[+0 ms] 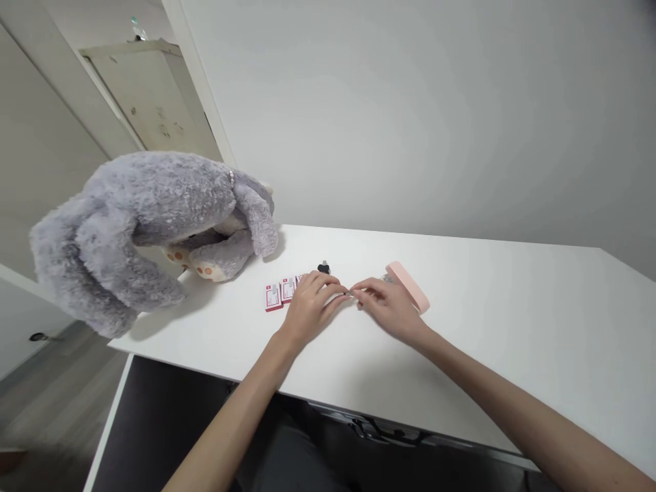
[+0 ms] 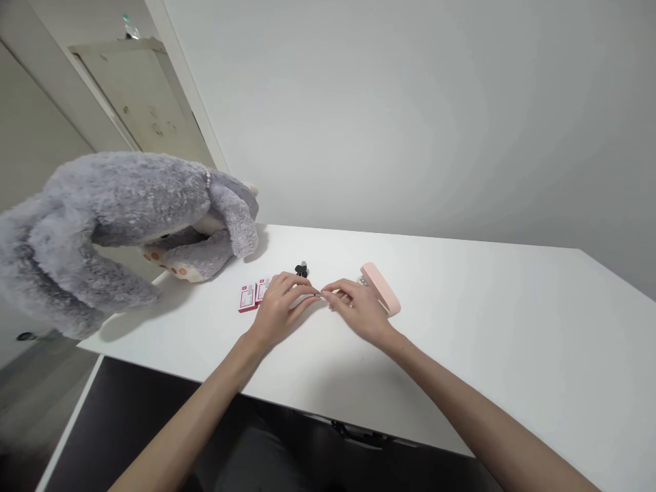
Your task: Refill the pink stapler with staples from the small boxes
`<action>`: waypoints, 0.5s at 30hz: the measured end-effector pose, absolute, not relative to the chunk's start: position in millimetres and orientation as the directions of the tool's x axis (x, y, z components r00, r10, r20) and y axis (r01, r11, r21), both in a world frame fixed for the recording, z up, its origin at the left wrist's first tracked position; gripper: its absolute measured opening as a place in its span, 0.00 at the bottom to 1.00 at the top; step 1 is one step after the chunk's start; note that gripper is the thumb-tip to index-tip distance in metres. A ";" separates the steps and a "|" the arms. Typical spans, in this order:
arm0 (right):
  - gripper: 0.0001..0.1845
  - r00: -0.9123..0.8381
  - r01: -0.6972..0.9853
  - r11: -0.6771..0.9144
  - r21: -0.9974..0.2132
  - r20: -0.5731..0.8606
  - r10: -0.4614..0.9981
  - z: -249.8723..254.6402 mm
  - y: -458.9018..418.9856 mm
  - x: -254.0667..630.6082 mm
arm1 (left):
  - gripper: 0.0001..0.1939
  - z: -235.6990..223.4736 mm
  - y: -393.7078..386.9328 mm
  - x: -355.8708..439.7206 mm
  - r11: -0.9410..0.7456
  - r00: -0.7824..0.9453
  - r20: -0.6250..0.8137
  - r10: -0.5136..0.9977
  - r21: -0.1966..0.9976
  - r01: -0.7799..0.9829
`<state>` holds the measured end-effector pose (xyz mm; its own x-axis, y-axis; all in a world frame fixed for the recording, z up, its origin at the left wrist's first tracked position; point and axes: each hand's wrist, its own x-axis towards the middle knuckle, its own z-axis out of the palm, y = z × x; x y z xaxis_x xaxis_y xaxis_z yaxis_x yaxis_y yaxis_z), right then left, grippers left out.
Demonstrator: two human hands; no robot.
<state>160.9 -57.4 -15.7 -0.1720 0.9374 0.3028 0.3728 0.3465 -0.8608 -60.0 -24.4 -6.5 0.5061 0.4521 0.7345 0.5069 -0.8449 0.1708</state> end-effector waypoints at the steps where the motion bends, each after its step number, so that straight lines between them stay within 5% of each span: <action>1: 0.14 -0.153 0.453 0.448 -0.771 0.428 0.891 -13.8 -56.7 165.5 | 0.04 -6.7 -24.9 -59.7 -0.846 0.507 0.731 0.457 0.182 0.501; 3: 0.10 -0.103 0.613 0.557 -0.560 0.643 0.759 -10.8 -53.1 177.0 | 0.04 -8.1 -25.9 -58.9 -0.851 0.523 0.710 0.471 0.209 0.482; 5: 0.10 -0.027 0.751 0.492 -0.441 0.723 0.690 -9.6 -48.2 189.6 | 0.04 -10.4 -26.7 -58.0 -0.854 0.548 0.680 0.487 0.240 0.461; 11: 0.18 0.058 0.861 0.163 -0.482 0.411 0.910 -13.7 -42.8 209.8 | 0.03 -14.5 -26.9 -56.1 -0.854 0.549 0.666 0.505 0.294 0.428; 15: 0.18 0.010 0.855 0.151 -0.496 0.307 0.952 -13.2 -47.0 203.0 | 0.03 -12.7 -28.0 -55.9 -0.857 0.568 0.649 0.507 0.307 0.415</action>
